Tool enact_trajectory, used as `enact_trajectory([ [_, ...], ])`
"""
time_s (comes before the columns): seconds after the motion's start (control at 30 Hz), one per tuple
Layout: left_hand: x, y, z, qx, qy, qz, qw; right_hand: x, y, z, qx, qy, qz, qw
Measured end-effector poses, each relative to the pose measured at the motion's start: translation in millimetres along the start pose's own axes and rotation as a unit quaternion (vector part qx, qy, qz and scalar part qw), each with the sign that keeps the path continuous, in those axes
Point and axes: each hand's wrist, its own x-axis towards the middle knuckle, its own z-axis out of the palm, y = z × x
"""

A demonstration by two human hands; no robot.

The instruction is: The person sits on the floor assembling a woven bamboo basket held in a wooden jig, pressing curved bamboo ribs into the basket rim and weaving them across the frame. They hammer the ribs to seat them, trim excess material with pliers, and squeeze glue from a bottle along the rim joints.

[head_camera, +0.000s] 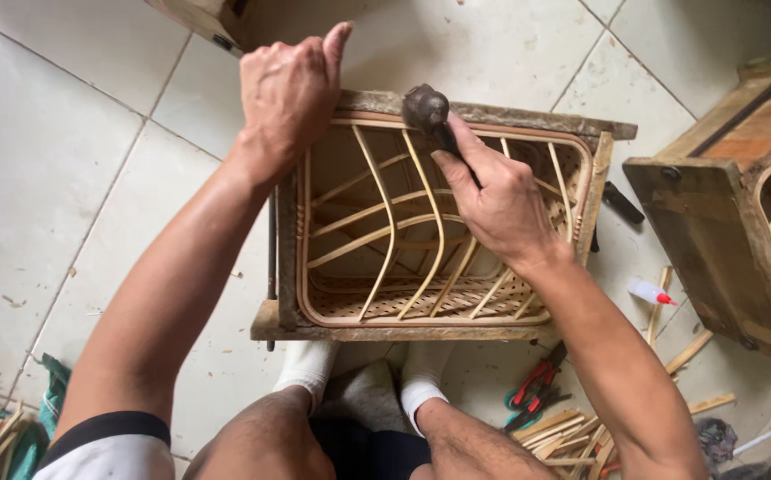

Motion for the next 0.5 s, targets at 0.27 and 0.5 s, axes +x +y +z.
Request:
enact_trajectory([
  [0.27,2.7,-9.7,-1.0,-0.154,0.09,-0.081,0.981,33.8,-14.5,28.4,0.038,-0.055,-0.032,0.997],
  [0.5,13.9,-29.0,-9.1,-0.319,-0.016,-0.105,0.942,52.9,-23.5,37.0,0.027,-0.107,-0.027,0.994],
])
